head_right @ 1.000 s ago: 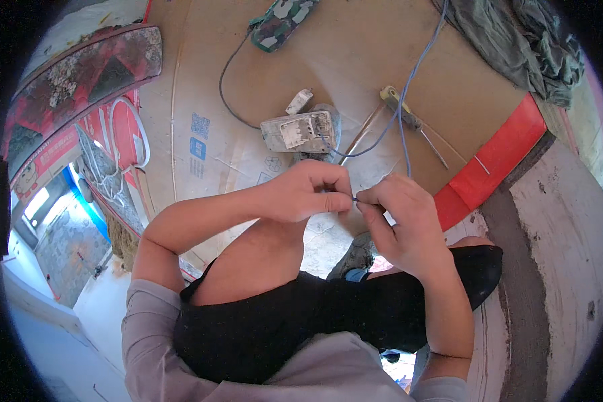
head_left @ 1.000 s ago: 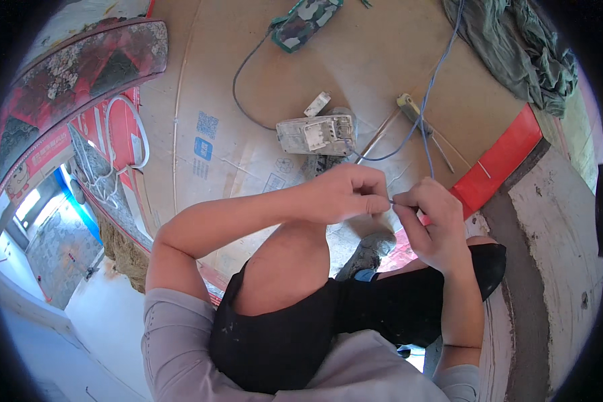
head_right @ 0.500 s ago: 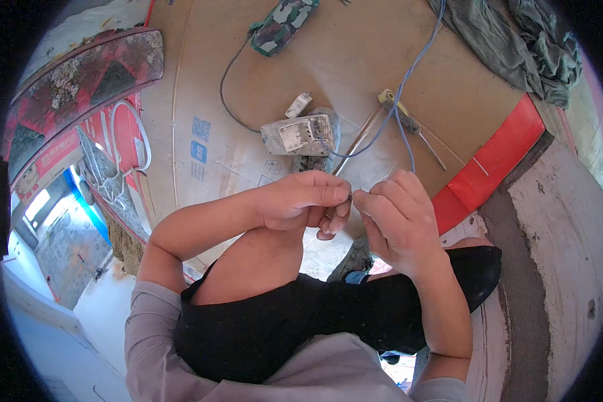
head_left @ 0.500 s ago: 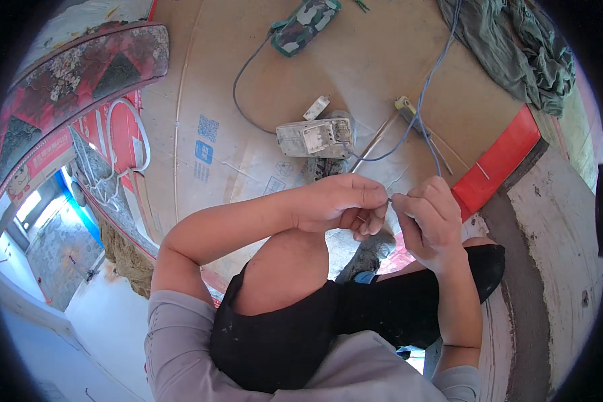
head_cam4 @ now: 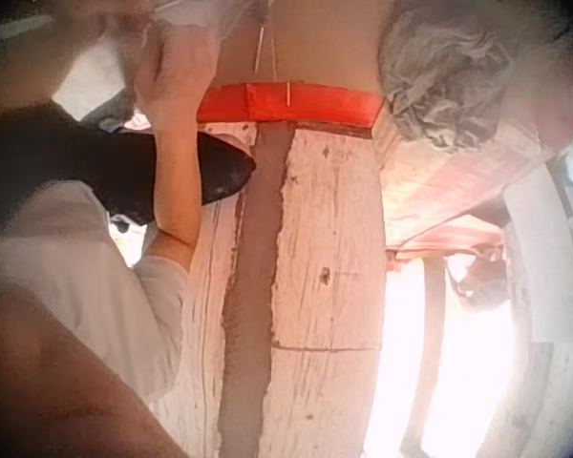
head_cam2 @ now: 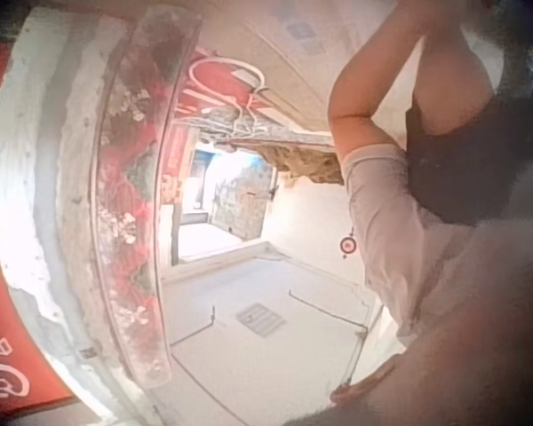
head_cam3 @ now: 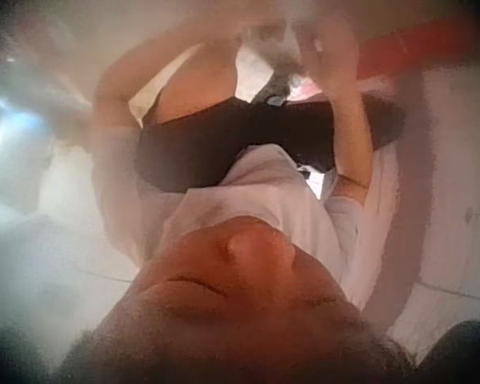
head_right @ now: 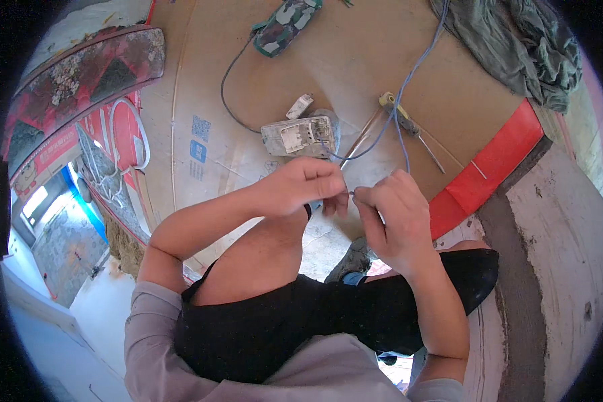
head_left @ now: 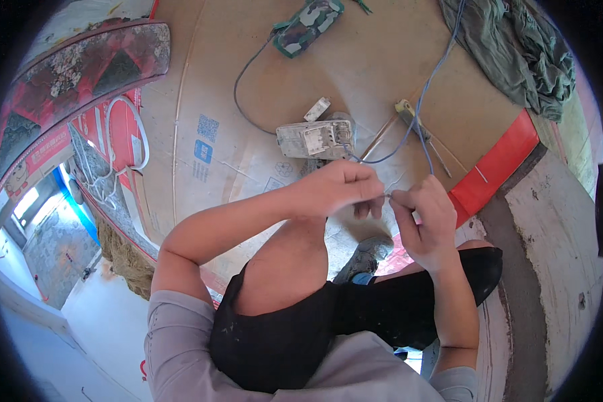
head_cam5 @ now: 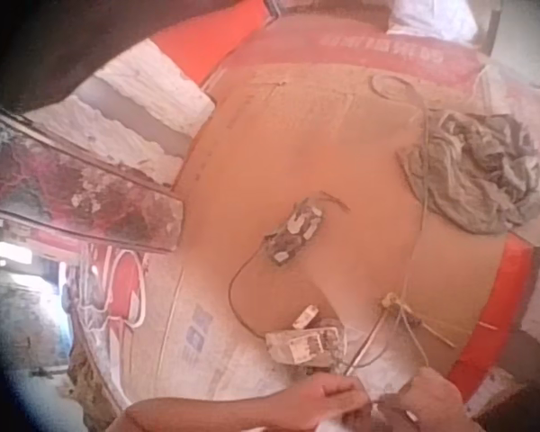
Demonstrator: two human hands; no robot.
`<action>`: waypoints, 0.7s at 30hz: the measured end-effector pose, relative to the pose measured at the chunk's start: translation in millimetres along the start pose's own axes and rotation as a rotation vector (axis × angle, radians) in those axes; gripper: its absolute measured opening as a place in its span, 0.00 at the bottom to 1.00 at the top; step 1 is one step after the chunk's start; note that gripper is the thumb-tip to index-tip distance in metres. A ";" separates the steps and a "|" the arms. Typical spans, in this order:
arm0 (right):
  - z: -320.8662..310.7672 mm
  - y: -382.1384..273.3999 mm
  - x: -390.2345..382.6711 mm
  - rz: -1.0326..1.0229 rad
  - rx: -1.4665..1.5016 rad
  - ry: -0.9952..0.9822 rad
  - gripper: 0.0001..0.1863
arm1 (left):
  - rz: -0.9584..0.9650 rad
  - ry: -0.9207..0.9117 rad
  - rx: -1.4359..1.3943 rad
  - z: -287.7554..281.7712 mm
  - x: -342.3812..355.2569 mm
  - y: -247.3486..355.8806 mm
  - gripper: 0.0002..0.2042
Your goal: The person sits on the floor and uses a screwdriver to connect blue electrical wires to the terminals of a white electrical outlet. They strip the wire ends, insert them into the terminal slots, and tighten the screws to secure the connections.
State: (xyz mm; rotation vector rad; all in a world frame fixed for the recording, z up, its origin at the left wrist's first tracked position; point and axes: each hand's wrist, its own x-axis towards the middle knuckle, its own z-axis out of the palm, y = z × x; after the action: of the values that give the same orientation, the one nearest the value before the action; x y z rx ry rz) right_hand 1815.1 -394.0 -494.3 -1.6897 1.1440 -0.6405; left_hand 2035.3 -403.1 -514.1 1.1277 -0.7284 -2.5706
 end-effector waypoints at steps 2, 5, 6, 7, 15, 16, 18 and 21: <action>-0.7 0.2 0.6 -0.104 -0.052 0.003 0.11 | -0.188 -0.125 -0.516 -2.0 -2.4 -5.9 0.11; -2.4 -3.1 4.0 -0.190 -0.087 0.004 0.13 | -0.201 -0.215 -0.618 -3.4 -3.5 -17.3 0.12; -2.7 -3.2 3.9 -0.195 -0.099 -0.001 0.13 | -0.187 -0.187 -0.578 -2.2 -3.2 -18.7 0.11; -2.9 -3.2 3.6 -0.200 -0.110 -0.007 0.13 | -0.172 -0.159 -0.538 -0.7 -2.8 -19.5 0.11; 7.5 -2.2 -4.4 0.439 0.281 -0.090 0.07 | 0.589 0.083 1.208 -15.3 5.0 0.2 0.08; 7.3 -0.5 -3.8 0.507 0.357 -0.089 0.06 | 0.568 0.102 1.175 -14.0 5.3 0.1 0.08; 5.0 0.5 -0.7 0.324 0.219 -0.032 0.07 | 0.365 0.158 0.909 -7.6 6.7 0.7 0.08; 2.8 1.9 0.7 0.086 0.059 0.008 0.08 | -0.001 0.051 0.136 -3.7 4.7 0.0 0.08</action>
State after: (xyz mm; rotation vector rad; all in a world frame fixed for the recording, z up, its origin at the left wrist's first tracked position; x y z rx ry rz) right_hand 1816.8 -393.6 -497.2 -1.5812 1.1858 -0.6218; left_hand 2034.9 -406.3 -519.1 1.2293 -0.9028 -2.5156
